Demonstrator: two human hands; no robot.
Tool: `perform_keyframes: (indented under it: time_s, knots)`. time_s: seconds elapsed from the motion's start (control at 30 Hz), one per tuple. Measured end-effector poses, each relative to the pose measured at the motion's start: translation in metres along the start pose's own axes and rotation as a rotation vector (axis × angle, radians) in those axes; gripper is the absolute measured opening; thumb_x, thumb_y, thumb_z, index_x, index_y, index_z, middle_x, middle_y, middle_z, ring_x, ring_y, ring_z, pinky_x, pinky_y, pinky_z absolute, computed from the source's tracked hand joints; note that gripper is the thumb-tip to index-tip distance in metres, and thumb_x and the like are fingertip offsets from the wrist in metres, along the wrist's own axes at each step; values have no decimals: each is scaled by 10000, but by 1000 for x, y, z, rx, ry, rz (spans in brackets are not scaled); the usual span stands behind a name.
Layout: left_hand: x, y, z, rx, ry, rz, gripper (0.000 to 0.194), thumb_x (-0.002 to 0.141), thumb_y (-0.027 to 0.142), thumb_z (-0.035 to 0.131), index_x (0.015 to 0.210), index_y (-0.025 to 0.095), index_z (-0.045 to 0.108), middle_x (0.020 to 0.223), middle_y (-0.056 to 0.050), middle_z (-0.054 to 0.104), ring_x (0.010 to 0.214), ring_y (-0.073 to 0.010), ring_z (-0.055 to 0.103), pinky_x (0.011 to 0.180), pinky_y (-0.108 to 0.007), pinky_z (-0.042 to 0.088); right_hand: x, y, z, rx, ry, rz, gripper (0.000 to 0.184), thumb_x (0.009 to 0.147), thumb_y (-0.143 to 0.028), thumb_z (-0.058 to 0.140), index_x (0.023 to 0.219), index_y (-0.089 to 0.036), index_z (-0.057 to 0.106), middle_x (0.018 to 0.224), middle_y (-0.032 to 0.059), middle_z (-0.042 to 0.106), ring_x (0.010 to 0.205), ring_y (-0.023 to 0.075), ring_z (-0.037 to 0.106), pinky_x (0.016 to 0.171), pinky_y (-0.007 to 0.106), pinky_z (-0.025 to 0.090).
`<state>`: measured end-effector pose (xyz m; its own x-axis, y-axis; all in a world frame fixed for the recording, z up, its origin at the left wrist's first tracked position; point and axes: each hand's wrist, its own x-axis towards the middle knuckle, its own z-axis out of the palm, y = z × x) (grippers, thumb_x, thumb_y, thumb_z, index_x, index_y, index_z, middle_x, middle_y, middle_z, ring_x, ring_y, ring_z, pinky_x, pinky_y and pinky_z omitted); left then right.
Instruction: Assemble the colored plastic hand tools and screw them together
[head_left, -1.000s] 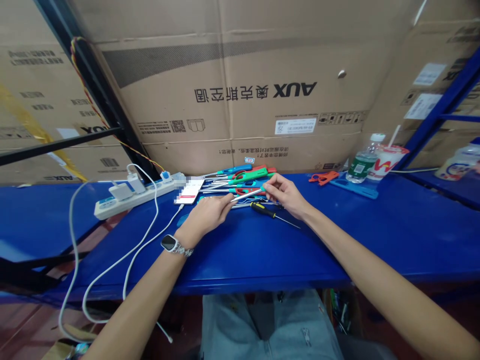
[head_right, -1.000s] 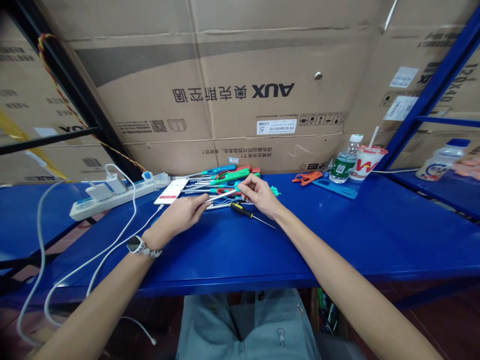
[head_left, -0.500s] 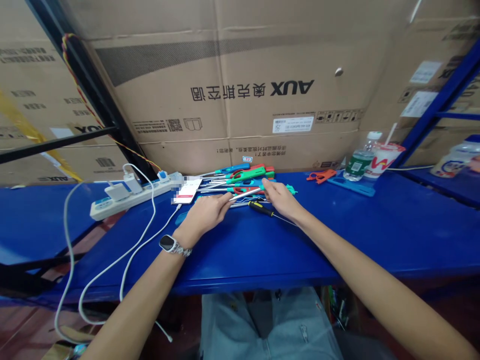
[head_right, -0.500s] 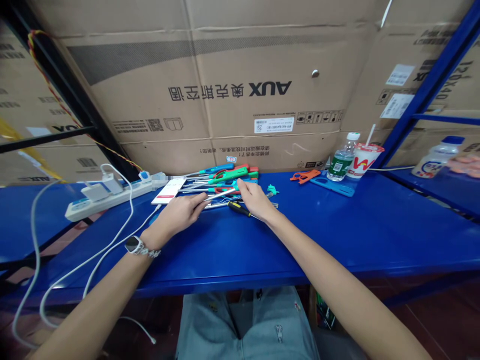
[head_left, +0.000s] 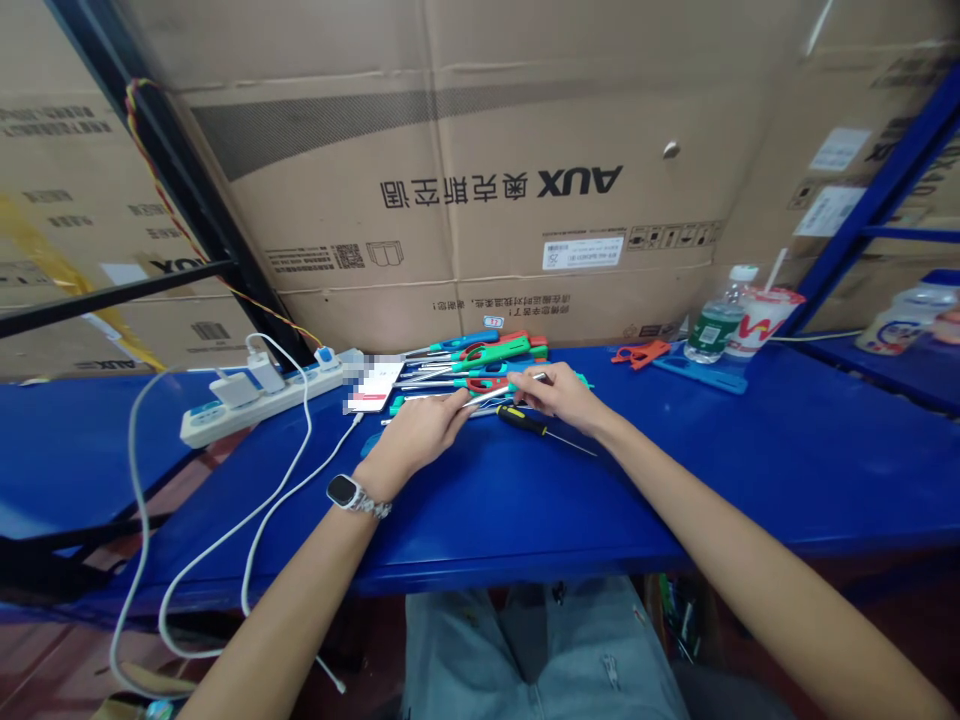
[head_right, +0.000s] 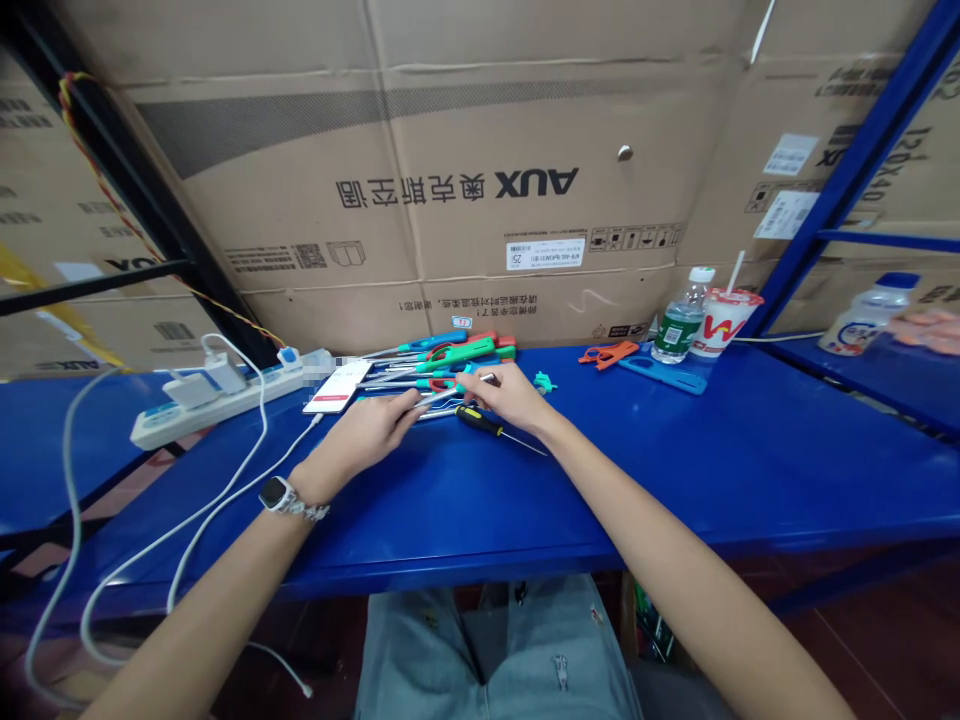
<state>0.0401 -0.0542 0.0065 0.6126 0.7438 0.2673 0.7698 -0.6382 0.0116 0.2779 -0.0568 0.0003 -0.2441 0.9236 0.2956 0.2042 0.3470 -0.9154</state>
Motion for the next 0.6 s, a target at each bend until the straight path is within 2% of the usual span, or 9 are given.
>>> perform_keyframes:
  time_s: [0.1, 0.17, 0.4, 0.6]
  knots:
    - [-1, 0, -2, -84, -2, -69, 362, 1055, 379, 461, 1331, 146, 489, 838, -94, 734, 774, -289, 731, 668, -326, 501, -3, -3, 14, 184, 157, 84, 457, 792, -602, 754, 612, -214, 592, 540, -19, 508, 453, 101, 407, 423, 268, 296]
    - [-2, 0, -2, -107, 4, -107, 446, 1036, 350, 494, 1412, 128, 402, 805, -86, 724, 756, -301, 732, 662, -337, 508, -4, -3, 25, 224, 232, 78, 456, 784, -596, 763, 609, -222, 569, 548, -15, 515, 448, 105, 414, 415, 271, 303]
    - [0, 5, 0, -138, 17, -95, 515, 978, 206, 504, 1450, 114, 319, 917, -132, 748, 817, -324, 745, 691, -372, 531, -3, 0, 55, 165, 165, -17, 461, 741, -596, 813, 583, -220, 598, 520, -19, 525, 470, 115, 427, 448, 270, 336]
    - [-1, 10, -4, -209, 37, -82, 521, 946, 180, 509, 1433, 105, 339, 914, -134, 743, 818, -315, 737, 701, -377, 525, -2, 0, 65, 160, 162, -42, 451, 740, -591, 811, 576, -213, 627, 514, -22, 531, 471, 107, 418, 463, 269, 348]
